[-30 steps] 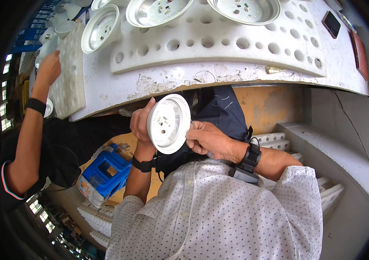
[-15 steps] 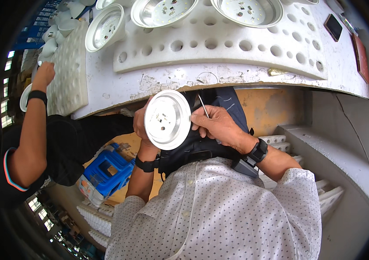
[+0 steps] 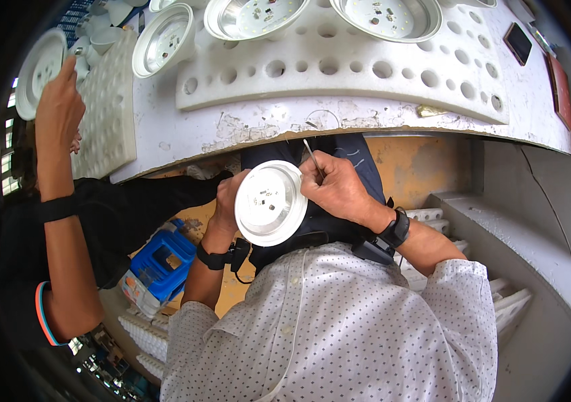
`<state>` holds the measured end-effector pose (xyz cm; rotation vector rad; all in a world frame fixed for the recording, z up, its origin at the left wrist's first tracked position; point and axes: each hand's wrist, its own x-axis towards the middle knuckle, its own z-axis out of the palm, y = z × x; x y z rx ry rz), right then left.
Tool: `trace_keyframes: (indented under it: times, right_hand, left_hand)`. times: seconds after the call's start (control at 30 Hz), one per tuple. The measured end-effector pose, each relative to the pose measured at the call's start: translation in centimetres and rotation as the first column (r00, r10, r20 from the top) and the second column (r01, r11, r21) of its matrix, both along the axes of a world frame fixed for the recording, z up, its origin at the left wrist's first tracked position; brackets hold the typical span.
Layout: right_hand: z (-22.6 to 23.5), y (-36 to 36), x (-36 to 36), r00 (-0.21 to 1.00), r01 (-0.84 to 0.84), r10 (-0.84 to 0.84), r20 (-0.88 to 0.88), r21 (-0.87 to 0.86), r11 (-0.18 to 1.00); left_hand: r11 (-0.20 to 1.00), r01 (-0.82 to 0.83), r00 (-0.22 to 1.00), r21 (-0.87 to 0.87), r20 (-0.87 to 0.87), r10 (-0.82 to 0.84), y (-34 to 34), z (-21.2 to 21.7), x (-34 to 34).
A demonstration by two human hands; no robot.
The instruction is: Assembling internal and external components of LED bulbs at a workshop table.
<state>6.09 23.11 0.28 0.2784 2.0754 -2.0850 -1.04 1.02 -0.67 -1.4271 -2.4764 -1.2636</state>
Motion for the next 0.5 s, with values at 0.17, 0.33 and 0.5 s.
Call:
trace_keyframes:
  times: [0.17,0.33,0.5]
  right_hand:
    - [-0.2,-0.4,0.1,0.988,0.015,0.018,0.154,-0.206,0.979]
    - [0.4,-0.9,1.0,0.849,0.130,0.125,0.514,-0.432,0.893]
    - [0.9,-1.8,2.2,0.731,0.051,0.313,0.606,-0.505,0.861]
  left_hand:
    - [0.980,-0.084,0.986,0.178,-0.131,0.108,0.4,-0.3,0.2]
    - [0.982,-0.101,0.955,0.161,-0.260,0.141,0.6,0.0,-0.3]
    - [0.977,-0.166,0.907,0.136,-0.368,0.206,1.2,-1.0,-0.5]
